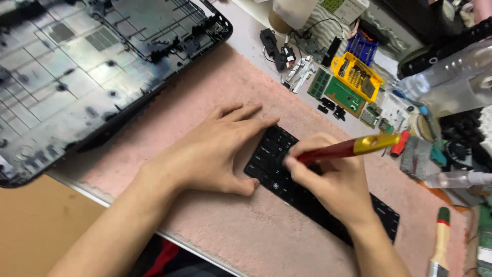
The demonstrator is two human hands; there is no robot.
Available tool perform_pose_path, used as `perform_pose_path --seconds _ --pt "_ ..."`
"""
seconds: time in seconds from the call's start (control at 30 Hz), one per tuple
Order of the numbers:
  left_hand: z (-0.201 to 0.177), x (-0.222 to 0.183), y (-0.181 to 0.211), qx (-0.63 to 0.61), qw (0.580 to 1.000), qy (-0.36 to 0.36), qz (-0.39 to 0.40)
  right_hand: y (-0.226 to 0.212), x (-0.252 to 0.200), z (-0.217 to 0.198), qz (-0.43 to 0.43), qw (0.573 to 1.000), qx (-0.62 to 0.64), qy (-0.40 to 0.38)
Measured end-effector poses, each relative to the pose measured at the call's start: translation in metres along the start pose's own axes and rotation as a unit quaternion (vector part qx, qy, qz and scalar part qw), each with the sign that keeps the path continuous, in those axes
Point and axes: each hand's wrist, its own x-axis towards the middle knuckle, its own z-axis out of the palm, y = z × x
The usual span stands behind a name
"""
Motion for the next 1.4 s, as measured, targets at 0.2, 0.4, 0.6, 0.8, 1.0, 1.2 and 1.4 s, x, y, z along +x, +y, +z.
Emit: perform_pose_path --seconds 0.2,0.4,0.6,0.8,1.0,1.2,1.4 --pt "0.004 0.000 -0.004 0.006 1.000 0.018 0.008 -0.007 0.000 -0.006 0.001 0.995 0.041 -0.095" --pt "0.005 0.000 -0.006 0.008 1.000 0.018 0.012 -0.026 0.001 -0.011 -0.051 0.988 -0.004 -0.148" --pt "0.007 0.000 -0.008 0.012 0.999 0.028 0.014 -0.019 -0.002 -0.008 -0.095 0.985 -0.076 -0.124" --pt "0.008 0.001 -0.008 0.017 0.999 0.030 0.020 -0.007 0.001 -0.008 -0.119 0.986 -0.096 -0.061" --pt "0.007 0.001 -0.007 0.013 0.999 0.035 0.025 -0.005 0.010 -0.005 -0.139 0.971 -0.195 -0.003" --pt "0.006 0.002 -0.006 0.015 0.999 0.026 0.016 0.004 0.016 0.000 -0.117 0.983 -0.141 0.027" --pt "0.006 0.002 -0.005 0.018 0.999 0.030 0.020 0.008 0.016 0.006 -0.044 0.993 -0.092 0.057"
